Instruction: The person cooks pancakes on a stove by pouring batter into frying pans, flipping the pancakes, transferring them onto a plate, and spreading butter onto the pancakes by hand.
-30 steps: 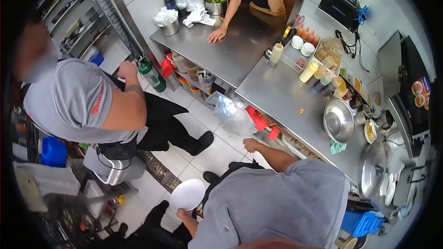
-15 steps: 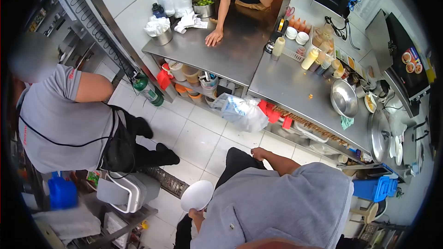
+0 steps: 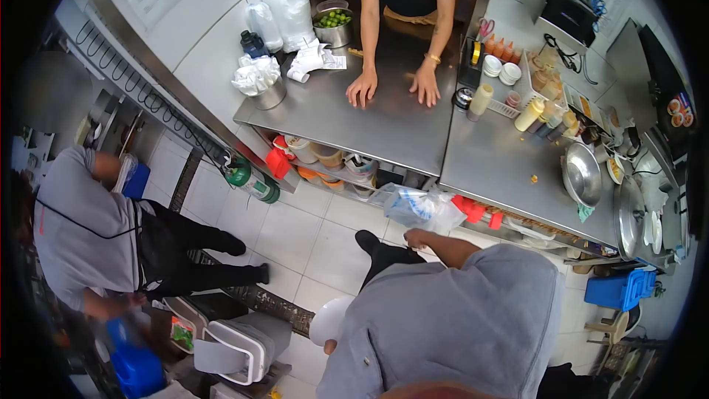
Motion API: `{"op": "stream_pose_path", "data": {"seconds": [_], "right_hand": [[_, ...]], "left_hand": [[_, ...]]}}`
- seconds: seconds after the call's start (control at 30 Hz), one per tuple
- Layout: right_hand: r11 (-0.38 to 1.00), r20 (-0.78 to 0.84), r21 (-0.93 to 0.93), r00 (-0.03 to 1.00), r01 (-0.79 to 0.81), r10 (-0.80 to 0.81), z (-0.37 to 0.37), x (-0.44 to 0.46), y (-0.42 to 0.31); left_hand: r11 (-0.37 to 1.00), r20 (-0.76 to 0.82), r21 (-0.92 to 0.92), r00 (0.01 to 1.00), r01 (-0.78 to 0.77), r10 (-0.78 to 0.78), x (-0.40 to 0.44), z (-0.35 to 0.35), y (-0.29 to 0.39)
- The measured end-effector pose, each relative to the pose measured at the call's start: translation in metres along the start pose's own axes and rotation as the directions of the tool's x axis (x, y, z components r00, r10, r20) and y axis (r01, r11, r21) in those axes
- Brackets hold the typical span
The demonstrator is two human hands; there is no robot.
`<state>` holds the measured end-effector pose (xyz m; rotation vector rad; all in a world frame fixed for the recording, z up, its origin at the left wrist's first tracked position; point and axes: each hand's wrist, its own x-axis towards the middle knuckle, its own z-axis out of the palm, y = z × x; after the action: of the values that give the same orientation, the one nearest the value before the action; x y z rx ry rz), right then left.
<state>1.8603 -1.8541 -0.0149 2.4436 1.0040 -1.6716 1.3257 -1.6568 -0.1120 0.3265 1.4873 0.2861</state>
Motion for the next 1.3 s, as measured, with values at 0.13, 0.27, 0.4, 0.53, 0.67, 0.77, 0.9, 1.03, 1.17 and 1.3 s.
{"op": "stream_pose_path", "data": {"seconds": [0.13,0.27,0.4,0.53,0.67,0.77,0.9,1.03,1.17,1.3], "right_hand": [[0.958,-0.048,-0.250,0.986,0.140,-0.157,-0.074,0.058,-0.034],[0.921,-0.188,-0.219,0.913,0.321,-0.363,-0.135,0.103,-0.068],[0.937,-0.206,-0.081,0.914,0.340,-0.349,-0.165,0.124,-0.104],[0.984,-0.072,-0.101,0.985,0.148,-0.155,-0.174,0.113,-0.137],[0.984,-0.239,-0.145,0.962,0.102,-0.135,-0.150,0.093,-0.132],[0.988,-0.249,-0.072,0.962,-0.137,0.115,-0.123,0.088,-0.123],[0.964,-0.069,-0.138,0.973,-0.228,0.220,-0.129,0.051,-0.175],[0.971,-0.168,0.069,0.957,-0.228,0.236,-0.089,0.107,-0.194],[0.997,-0.296,0.058,0.953,-0.043,0.058,-0.099,0.110,-0.280],[0.991,-0.362,0.133,0.932,0.012,0.037,-0.105,0.143,-0.309]], "left_hand": [[0.999,-0.047,-0.039,0.998,-0.032,0.030,-0.006,0.044,0.051],[0.996,-0.072,-0.055,0.995,-0.067,0.063,0.014,0.070,0.089],[0.942,-0.133,-0.278,0.979,-0.187,0.155,0.030,0.078,0.109],[0.907,-0.105,-0.328,0.964,-0.266,0.245,0.063,0.090,0.148],[0.835,-0.011,-0.427,0.925,-0.348,0.380,0.099,0.113,0.214],[0.899,-0.310,-0.399,0.949,-0.180,0.052,0.131,0.158,0.298],[0.920,-0.099,-0.255,0.955,-0.297,0.281,0.185,0.176,0.390],[0.912,-0.067,-0.160,0.926,-0.378,0.372,0.193,0.195,0.454],[0.502,0.053,0.739,0.782,-0.449,0.621,0.215,0.198,0.515],[0.326,0.164,0.828,0.753,-0.456,0.637,0.153,0.208,0.551]]}}
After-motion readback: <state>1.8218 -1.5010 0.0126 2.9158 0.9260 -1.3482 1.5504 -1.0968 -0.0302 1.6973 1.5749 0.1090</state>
